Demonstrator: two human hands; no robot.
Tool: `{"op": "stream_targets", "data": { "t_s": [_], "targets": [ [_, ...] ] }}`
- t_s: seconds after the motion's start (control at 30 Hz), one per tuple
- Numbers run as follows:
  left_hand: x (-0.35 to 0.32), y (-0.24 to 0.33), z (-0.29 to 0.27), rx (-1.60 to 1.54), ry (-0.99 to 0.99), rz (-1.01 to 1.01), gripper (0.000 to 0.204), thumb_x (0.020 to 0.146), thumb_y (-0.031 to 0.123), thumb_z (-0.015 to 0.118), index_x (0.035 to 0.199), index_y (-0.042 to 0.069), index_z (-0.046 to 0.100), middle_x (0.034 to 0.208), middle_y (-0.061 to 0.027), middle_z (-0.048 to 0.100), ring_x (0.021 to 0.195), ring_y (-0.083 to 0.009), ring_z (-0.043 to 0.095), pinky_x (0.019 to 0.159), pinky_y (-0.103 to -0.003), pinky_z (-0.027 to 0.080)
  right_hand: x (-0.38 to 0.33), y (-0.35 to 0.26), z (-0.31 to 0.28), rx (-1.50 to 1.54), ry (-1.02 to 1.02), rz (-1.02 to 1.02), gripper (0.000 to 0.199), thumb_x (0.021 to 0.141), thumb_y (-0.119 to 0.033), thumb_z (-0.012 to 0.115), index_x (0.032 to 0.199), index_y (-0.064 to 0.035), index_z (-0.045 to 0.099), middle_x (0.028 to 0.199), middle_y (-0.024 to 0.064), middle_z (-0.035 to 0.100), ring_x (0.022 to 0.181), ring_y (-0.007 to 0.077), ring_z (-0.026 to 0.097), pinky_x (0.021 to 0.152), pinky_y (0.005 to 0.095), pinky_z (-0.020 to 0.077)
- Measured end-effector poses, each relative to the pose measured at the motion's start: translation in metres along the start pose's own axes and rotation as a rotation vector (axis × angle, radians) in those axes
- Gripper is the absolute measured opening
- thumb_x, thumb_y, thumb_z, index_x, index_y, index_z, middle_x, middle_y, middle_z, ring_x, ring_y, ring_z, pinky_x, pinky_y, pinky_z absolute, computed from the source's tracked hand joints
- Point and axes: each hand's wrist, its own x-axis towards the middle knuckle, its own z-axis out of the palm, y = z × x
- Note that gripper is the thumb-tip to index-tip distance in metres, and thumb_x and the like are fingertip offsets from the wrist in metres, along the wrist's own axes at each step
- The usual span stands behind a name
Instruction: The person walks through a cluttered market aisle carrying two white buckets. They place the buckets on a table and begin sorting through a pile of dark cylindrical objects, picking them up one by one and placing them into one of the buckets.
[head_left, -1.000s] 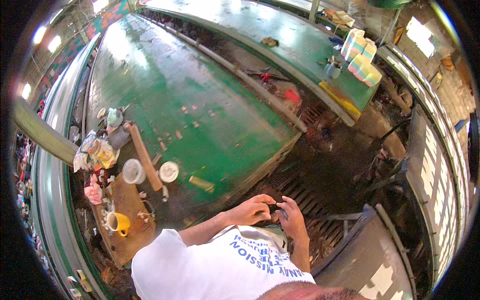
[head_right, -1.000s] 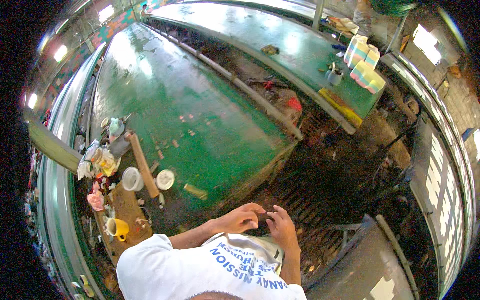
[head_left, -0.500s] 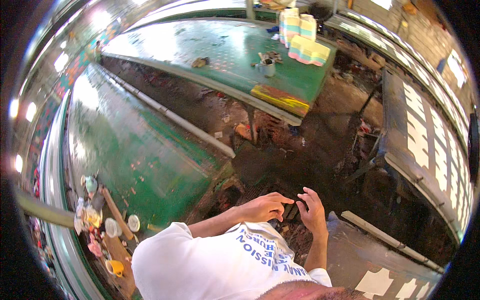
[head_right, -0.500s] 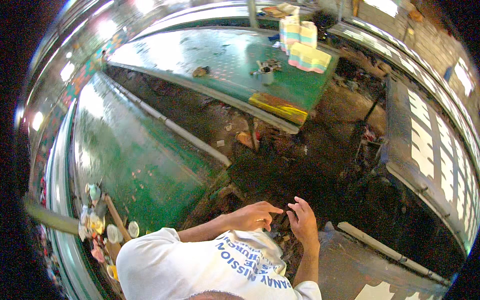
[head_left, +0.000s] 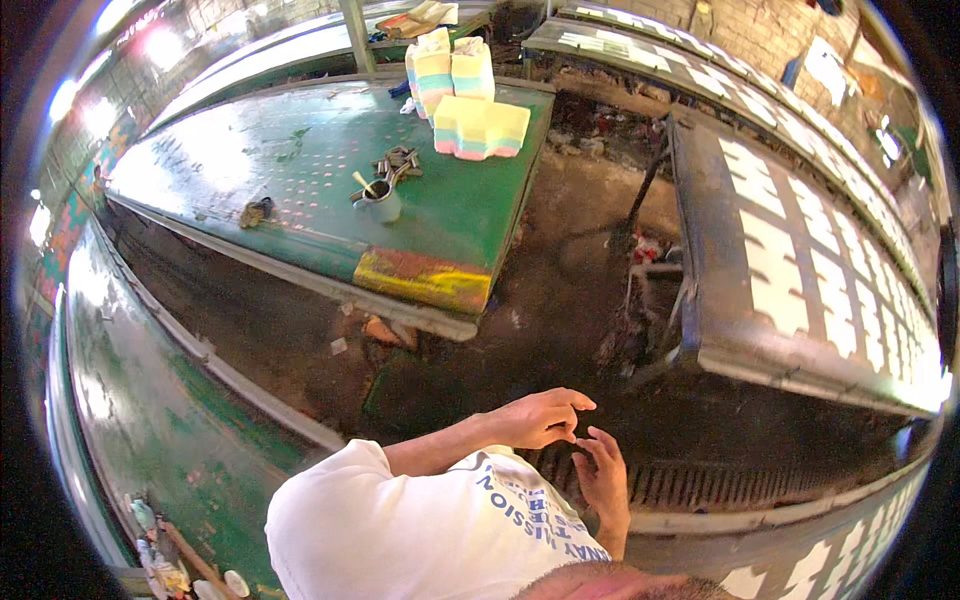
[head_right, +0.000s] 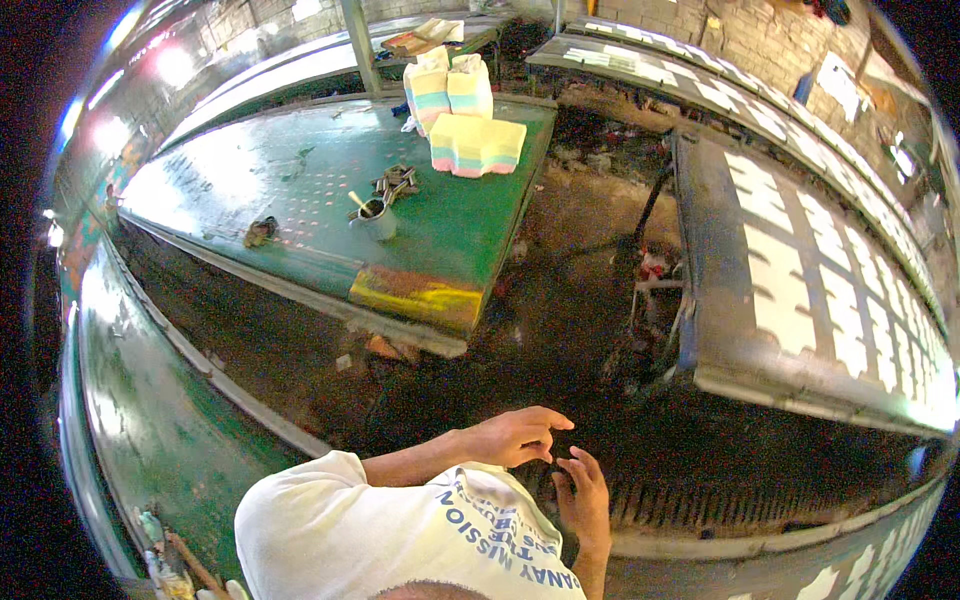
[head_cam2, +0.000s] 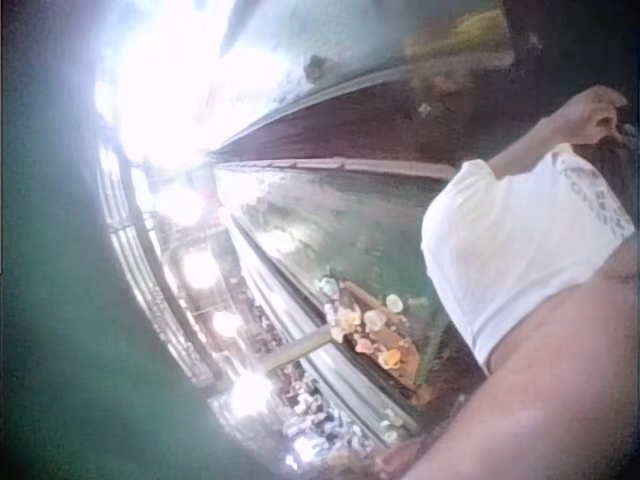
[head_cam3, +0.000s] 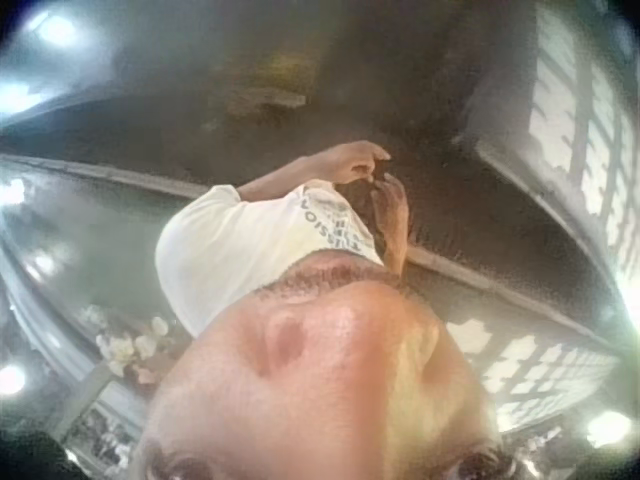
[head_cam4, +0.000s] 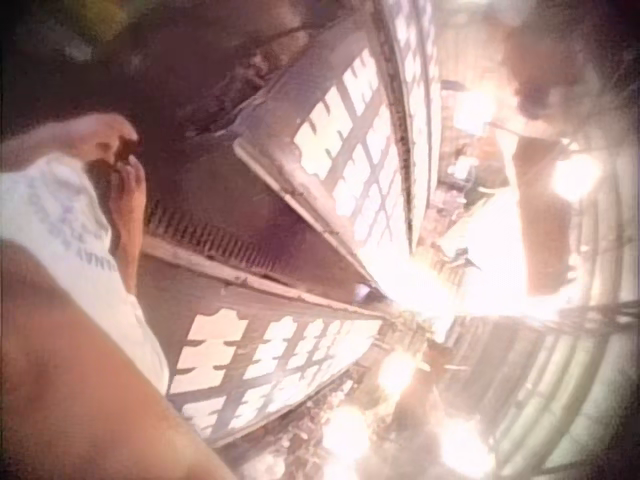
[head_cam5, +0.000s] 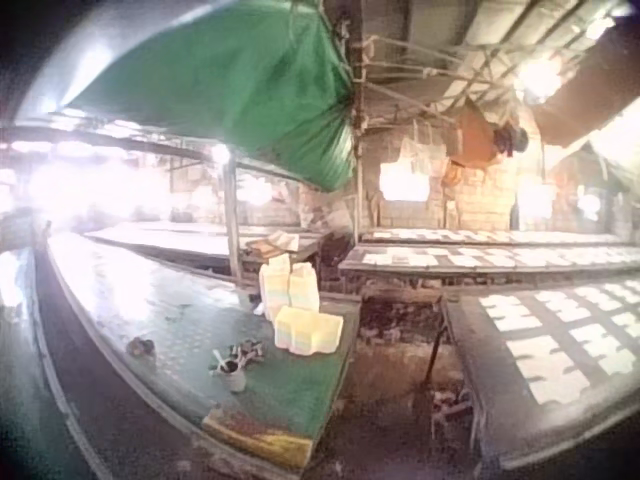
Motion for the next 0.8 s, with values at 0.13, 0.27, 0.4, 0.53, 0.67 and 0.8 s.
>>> {"op": "stream_targets", "data": {
  "t_s": [0.13, 0.27, 0.4, 0.53, 0.67, 0.8],
  "targets": [
    [0.064, -0.059, -0.061, 0.001, 0.122, 0.110, 0.016, 0.093, 0.003, 0.083, 0.094, 0.005, 0.067, 0.154, -0.0190, 0.063, 0.133, -0.0399, 0.065, 0.105, -0.049, 0.057, 0.135, -0.007, -0.011, -0.055, -0.036, -0.248, 0.035, 0.093, -0.004, 0.084, 0.126, -0.0123, 0.075, 0.145, 0.0189, 0.068, 0.120, 0.0413, 0.073, 0.100, 0.0471, 0.0619],
    [0.107, -0.117, -0.132, 0.056, 0.136, 0.055, 0.012, 0.094, 0.005, 0.082, 0.094, 0.004, 0.069, 0.156, -0.0174, 0.062, 0.131, -0.0395, 0.064, 0.105, -0.050, 0.057, 0.260, -0.011, -0.020, -0.118, -0.117, -0.322, 0.032, 0.093, -0.004, 0.083, 0.123, -0.0085, 0.075, 0.144, 0.0202, 0.068, 0.117, 0.0411, 0.074, 0.098, 0.0475, 0.0619],
    [0.124, -0.158, -0.182, 0.107, 0.193, -0.015, 0.011, 0.097, 0.008, 0.081, 0.095, 0.005, 0.070, 0.154, -0.0169, 0.064, 0.131, -0.0394, 0.064, 0.109, -0.050, 0.054, 0.352, -0.001, -0.015, -0.132, -0.140, -0.337, 0.028, 0.093, -0.008, 0.082, 0.120, -0.0026, 0.076, 0.140, 0.0222, 0.070, 0.117, 0.0431, 0.072, 0.101, 0.0491, 0.0603],
    [0.134, -0.192, -0.205, 0.146, 0.291, -0.143, 0.010, 0.102, 0.014, 0.077, 0.103, 0.006, 0.071, 0.148, -0.0170, 0.065, 0.133, -0.0391, 0.063, 0.111, -0.050, 0.053, 0.423, 0.016, -0.004, -0.152, -0.297, -0.442, 0.027, 0.095, -0.009, 0.081, 0.120, -0.0014, 0.076, 0.135, 0.0220, 0.071, 0.121, 0.0433, 0.071, 0.105, 0.0500, 0.0579],
    [0.162, -0.233, -0.210, 0.164, 0.414, -0.296, 0.018, 0.105, 0.020, 0.077, 0.114, 0.006, 0.071, 0.143, -0.0157, 0.066, 0.134, -0.0373, 0.064, 0.110, -0.047, 0.054, 0.498, 0.039, 0.005, -0.090, -0.468, -0.436, 0.028, 0.096, -0.009, 0.080, 0.122, -0.0021, 0.076, 0.135, 0.0211, 0.071, 0.122, 0.0398, 0.071, 0.105, 0.0467, 0.0584],
    [0.220, -0.283, -0.226, 0.172, 0.507, -0.341, 0.020, 0.105, 0.019, 0.076, 0.118, 0.005, 0.069, 0.143, -0.0178, 0.065, 0.134, -0.0389, 0.064, 0.110, -0.049, 0.055, 0.606, 0.069, 0.002, -0.080, -0.590, -0.502, 0.027, 0.097, -0.010, 0.078, 0.122, -0.0016, 0.074, 0.136, 0.0238, 0.070, 0.123, 0.0446, 0.070, 0.106, 0.0503, 0.0581]
  ]
}}
